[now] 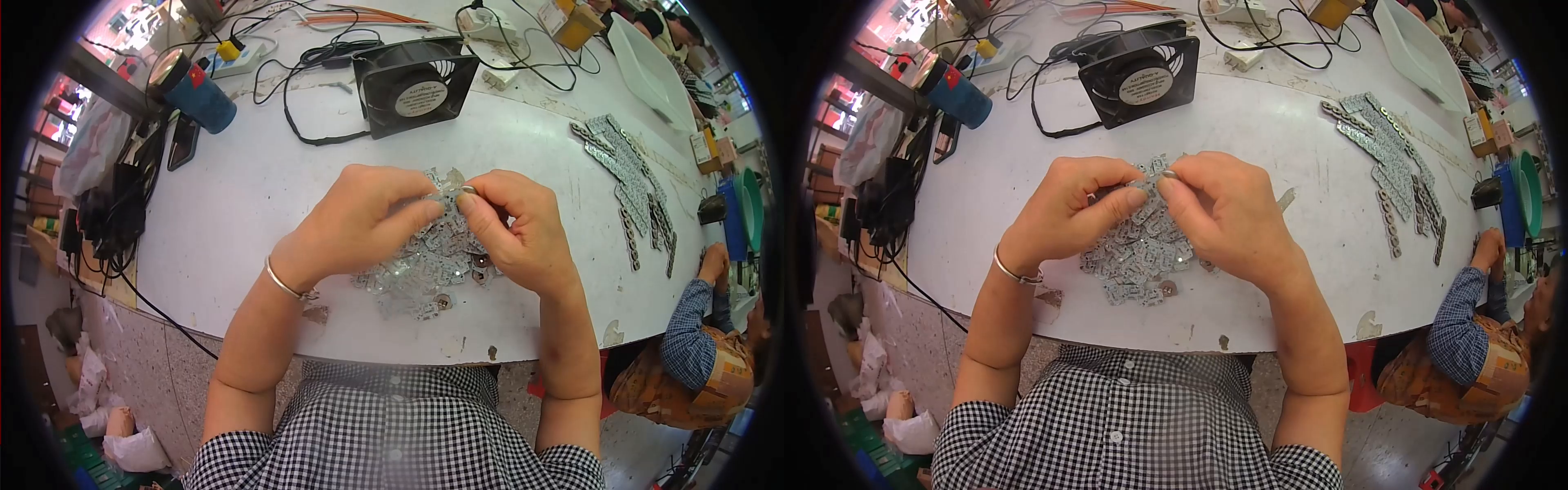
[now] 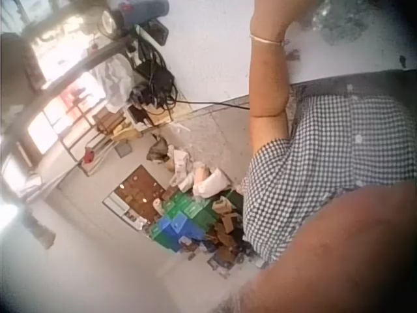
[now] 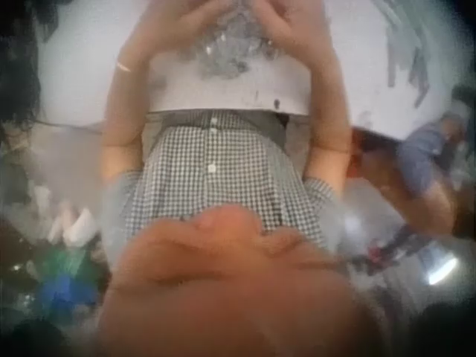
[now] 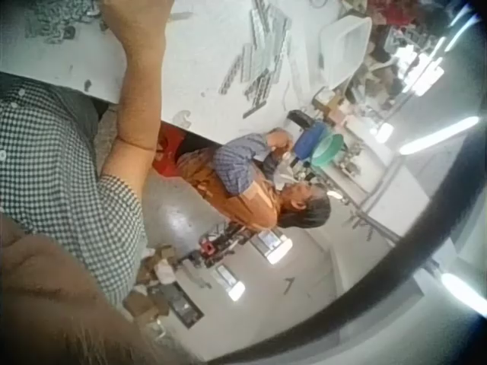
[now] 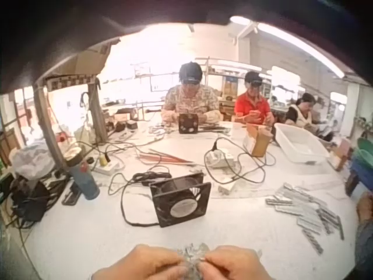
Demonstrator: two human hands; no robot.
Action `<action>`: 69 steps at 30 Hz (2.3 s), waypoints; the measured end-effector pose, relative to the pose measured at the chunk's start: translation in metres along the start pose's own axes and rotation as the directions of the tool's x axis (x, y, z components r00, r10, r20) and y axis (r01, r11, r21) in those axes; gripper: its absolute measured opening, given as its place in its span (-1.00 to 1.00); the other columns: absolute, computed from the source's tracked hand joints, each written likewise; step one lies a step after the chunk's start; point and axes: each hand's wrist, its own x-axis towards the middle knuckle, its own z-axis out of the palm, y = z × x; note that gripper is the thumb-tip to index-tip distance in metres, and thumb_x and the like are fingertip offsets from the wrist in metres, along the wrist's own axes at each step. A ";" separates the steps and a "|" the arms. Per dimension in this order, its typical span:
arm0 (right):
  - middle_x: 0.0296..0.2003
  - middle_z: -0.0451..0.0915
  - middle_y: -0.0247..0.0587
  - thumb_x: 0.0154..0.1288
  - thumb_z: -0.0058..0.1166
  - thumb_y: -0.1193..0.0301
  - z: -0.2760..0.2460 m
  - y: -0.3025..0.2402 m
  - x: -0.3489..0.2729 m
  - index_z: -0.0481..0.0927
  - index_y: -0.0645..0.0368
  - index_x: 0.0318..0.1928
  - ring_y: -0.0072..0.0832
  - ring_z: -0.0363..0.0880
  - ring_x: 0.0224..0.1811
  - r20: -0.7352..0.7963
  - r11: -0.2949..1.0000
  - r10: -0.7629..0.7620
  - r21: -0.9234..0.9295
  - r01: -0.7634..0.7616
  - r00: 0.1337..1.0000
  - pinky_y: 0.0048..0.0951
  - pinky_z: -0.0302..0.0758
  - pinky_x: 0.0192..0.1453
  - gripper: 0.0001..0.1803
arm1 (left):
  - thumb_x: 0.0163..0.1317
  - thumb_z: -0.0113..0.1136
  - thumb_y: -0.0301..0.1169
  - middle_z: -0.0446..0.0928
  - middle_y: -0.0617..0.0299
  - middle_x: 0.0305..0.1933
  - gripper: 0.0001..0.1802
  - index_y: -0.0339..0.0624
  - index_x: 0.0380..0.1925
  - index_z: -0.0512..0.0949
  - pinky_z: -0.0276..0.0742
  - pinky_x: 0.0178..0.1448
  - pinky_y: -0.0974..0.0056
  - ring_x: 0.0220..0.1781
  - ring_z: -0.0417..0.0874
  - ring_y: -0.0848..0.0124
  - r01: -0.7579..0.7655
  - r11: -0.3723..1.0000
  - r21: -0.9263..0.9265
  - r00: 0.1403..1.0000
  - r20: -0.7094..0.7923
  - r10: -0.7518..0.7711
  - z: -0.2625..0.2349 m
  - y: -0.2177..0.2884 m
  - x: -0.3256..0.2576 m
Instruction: Testing and inspecting small electronic LED components at a workshop table.
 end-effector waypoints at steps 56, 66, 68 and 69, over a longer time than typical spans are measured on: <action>-0.51 0.52 -0.23 0.36 0.10 0.47 0.011 0.009 0.000 0.62 0.35 -0.27 -0.49 0.41 -0.49 -0.172 0.996 0.074 0.066 -0.063 0.982 -0.44 0.36 -0.40 -0.84 | 0.10 0.33 -0.62 0.64 0.06 -0.38 -0.77 -0.33 -0.20 0.60 0.54 -0.43 0.31 -0.49 0.65 0.28 -0.308 0.899 0.312 0.828 -0.378 0.415 0.027 -0.009 0.011; -0.51 0.49 -0.44 0.40 0.10 0.46 0.012 0.012 -0.002 0.62 0.38 -0.26 -0.72 0.30 -0.50 -0.133 0.968 0.193 0.189 -0.166 0.972 -0.56 0.28 -0.43 -0.81 | 0.11 0.34 -0.49 0.58 0.11 -0.46 -0.81 -0.23 -0.25 0.59 0.54 -0.44 0.21 -0.50 0.62 0.18 -0.257 0.899 0.355 0.863 -0.334 0.378 0.031 -0.007 0.007; -0.49 0.52 -0.42 0.41 0.10 0.45 0.006 0.013 -0.002 0.63 0.38 -0.24 -0.71 0.33 -0.48 -0.073 0.978 0.173 0.135 -0.162 0.982 -0.57 0.31 -0.40 -0.81 | 0.11 0.35 -0.52 0.62 0.07 -0.40 -0.79 -0.27 -0.23 0.60 0.56 -0.39 0.26 -0.47 0.65 0.20 -0.200 0.947 0.252 0.881 -0.376 0.286 0.034 -0.004 0.007; -0.47 0.55 -0.40 0.41 0.10 0.44 0.004 0.013 -0.001 0.65 0.38 -0.22 -0.71 0.37 -0.46 -0.006 0.985 0.154 0.085 -0.153 0.988 -0.58 0.34 -0.38 -0.80 | 0.11 0.36 -0.56 0.66 0.03 -0.34 -0.78 -0.31 -0.21 0.61 0.58 -0.35 0.30 -0.43 0.68 0.22 -0.133 0.980 0.148 0.894 -0.409 0.183 0.034 -0.003 0.005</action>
